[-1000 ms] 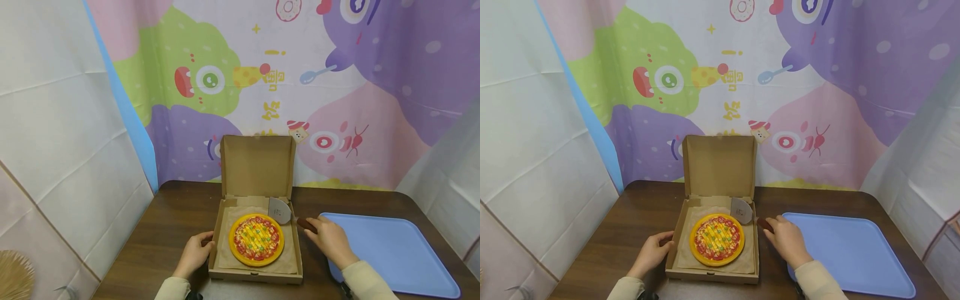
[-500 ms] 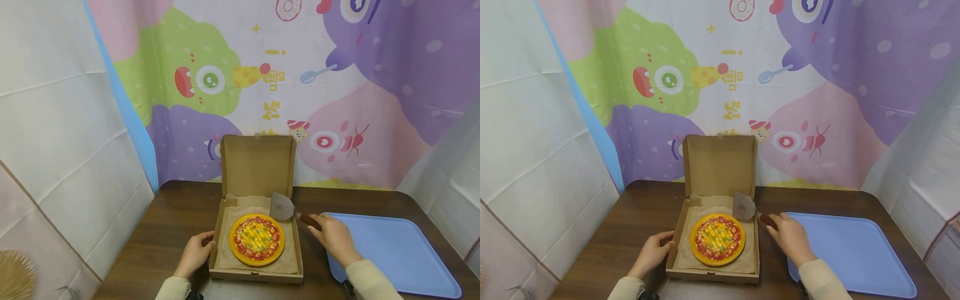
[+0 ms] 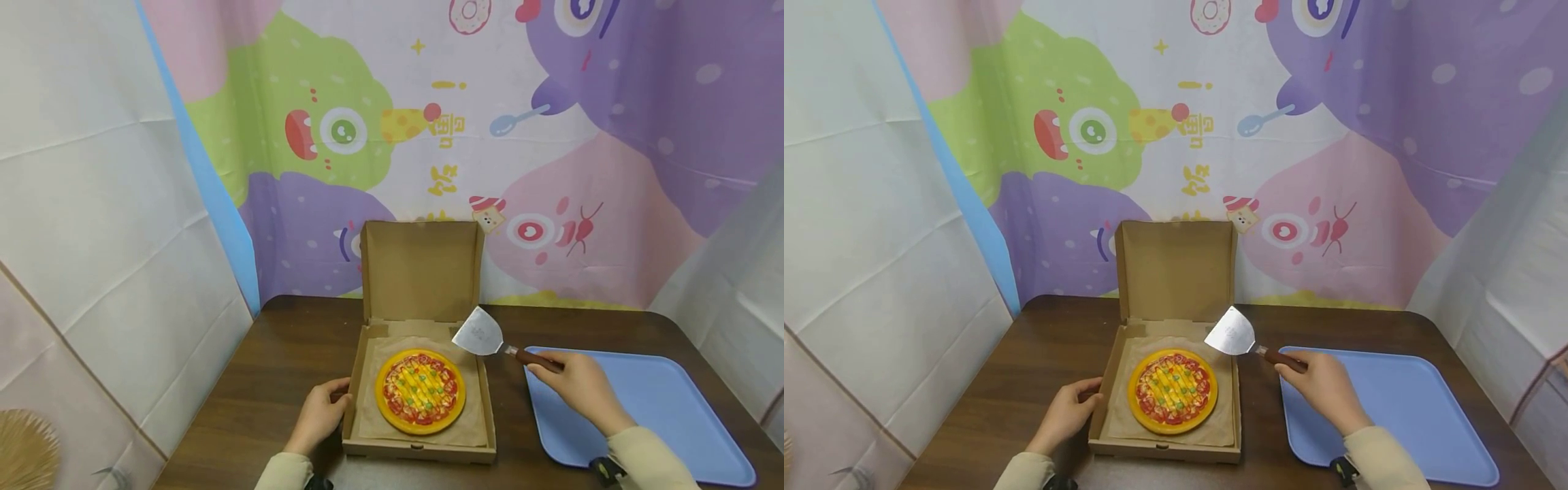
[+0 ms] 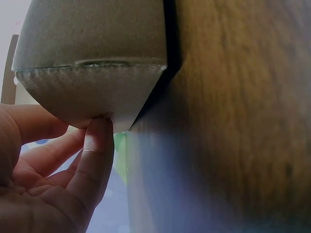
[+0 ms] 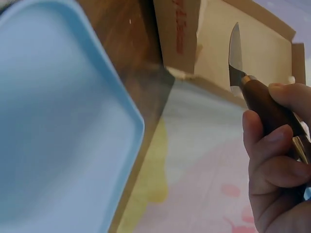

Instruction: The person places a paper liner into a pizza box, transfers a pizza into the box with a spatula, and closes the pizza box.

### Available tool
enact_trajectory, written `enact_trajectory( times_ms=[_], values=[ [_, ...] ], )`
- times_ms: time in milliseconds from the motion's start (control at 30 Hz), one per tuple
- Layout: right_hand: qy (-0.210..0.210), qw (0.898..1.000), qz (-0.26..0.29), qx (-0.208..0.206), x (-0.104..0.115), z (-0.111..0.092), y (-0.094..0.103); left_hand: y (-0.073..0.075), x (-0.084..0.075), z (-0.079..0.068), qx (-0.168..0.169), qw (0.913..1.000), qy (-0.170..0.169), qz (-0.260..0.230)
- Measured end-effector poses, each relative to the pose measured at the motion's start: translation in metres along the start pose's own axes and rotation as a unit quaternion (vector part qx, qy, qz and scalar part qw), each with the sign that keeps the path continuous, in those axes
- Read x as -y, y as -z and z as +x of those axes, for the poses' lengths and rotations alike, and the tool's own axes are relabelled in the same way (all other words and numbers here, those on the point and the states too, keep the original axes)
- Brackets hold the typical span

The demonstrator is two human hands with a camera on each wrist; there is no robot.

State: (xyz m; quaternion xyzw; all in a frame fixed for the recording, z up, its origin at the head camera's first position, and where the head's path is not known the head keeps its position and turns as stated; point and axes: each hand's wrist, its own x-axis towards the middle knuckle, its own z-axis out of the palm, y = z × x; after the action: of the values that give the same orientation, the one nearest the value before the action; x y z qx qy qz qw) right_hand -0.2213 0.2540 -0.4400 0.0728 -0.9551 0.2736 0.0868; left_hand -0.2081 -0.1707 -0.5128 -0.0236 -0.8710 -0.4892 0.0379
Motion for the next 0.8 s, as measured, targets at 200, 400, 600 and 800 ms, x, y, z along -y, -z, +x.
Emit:
enact_trajectory(
  times_ms=[200,400,600,800],
  values=[
    [-0.022,1.0,-0.009,0.004,-0.023,-0.011,0.025,-0.001,0.001,0.0,0.004,1.0,-0.002,-0.001],
    [-0.016,0.999,-0.018,-0.039,-0.053,-0.029,0.046,-0.001,0.002,0.0,0.002,1.0,-0.006,0.004],
    [-0.056,0.995,-0.068,-0.05,-0.081,-0.048,0.069,0.0,0.002,-0.001,0.003,1.0,-0.007,0.004],
    [-0.114,0.987,-0.097,-0.052,-0.111,-0.063,0.084,0.001,0.001,-0.001,0.003,1.0,-0.003,0.006]
  ],
)
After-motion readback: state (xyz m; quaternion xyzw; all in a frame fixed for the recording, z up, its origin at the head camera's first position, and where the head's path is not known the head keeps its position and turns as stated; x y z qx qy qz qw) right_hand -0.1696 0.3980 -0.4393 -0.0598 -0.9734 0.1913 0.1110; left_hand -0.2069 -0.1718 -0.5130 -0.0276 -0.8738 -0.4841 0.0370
